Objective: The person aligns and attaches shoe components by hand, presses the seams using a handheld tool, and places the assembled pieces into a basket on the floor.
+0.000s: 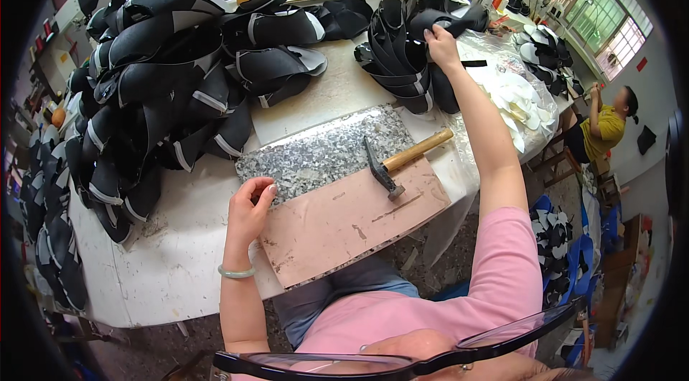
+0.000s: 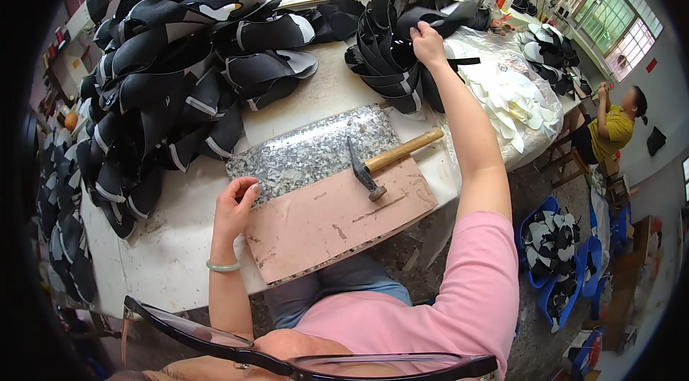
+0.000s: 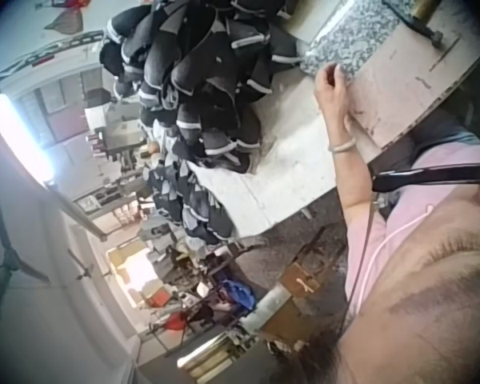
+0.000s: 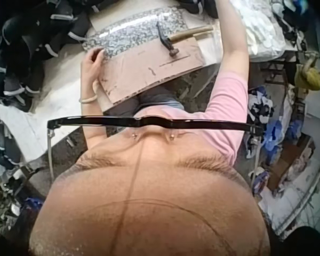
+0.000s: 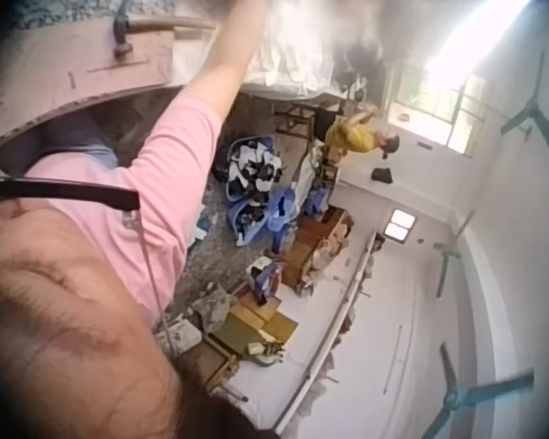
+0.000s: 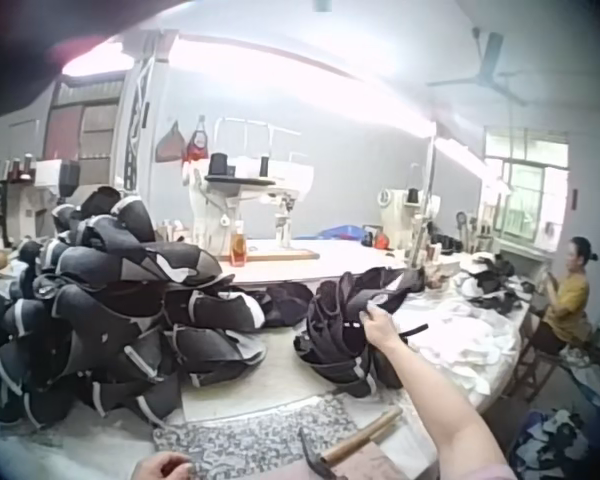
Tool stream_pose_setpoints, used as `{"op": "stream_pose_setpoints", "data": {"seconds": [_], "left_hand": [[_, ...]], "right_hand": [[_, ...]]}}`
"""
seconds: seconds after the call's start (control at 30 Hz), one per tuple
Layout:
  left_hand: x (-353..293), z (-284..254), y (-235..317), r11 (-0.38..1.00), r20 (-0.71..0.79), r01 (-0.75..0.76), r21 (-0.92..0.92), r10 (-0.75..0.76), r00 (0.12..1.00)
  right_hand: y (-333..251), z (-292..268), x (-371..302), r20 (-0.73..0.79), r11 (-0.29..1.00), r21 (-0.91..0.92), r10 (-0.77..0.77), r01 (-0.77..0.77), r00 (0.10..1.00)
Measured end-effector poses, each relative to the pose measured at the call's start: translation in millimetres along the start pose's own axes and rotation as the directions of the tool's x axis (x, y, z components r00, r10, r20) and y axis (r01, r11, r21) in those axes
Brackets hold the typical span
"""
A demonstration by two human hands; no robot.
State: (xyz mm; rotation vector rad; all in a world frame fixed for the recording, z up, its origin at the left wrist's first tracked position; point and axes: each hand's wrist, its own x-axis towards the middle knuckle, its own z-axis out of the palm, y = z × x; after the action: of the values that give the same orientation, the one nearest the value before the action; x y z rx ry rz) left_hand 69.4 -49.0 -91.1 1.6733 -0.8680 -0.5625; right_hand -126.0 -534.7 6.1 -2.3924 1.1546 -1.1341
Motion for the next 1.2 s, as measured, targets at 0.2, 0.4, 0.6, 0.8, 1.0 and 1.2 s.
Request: {"op": "stream_pose_setpoints", "data": {"seconds": [0.2, 0.4, 0.6, 0.8, 1.0, 1.2], "left_hand": [[6, 10, 7, 1.000, 0.024, -0.010, -0.002, 0.010, 1.000], [0, -8, 3, 0.998, -0.017, -0.038, 0.057, 0.039, 0.999], [20, 5, -19, 0.956, 0.046, -0.234, 0.176, 0.230, 0.972], [10, 6, -12, 0.936, -0.002, -0.314, 0.161, 0.319, 0.948], [1, 5, -25, 0.921, -0.026, -0.286, 0.263, 0.303, 0.953], [15, 8, -12, 0.923, -0.021, -0.305, 0.235, 0.319, 0.948]], "right_hand": [[-5, -11, -23, 0.245, 0.948, -0.055, -0.293, 0.315, 0.924], [-32, 9, -16, 0.721, 0.509, -0.091, -0.559, 0.856, 0.409], [2, 1, -39, 0.730, 0.792, -0.317, -0.147, 0.521, 0.668], [0, -14, -51, 0.727, 0.827, -0.354, -0.050, 0.437, 0.684], [-133, -25, -66, 0.730, 0.576, -0.390, -0.282, 0.718, 0.623], [-32, -11, -33, 0.841, 0.896, -0.209, -0.040, 0.392, 0.539]]}}
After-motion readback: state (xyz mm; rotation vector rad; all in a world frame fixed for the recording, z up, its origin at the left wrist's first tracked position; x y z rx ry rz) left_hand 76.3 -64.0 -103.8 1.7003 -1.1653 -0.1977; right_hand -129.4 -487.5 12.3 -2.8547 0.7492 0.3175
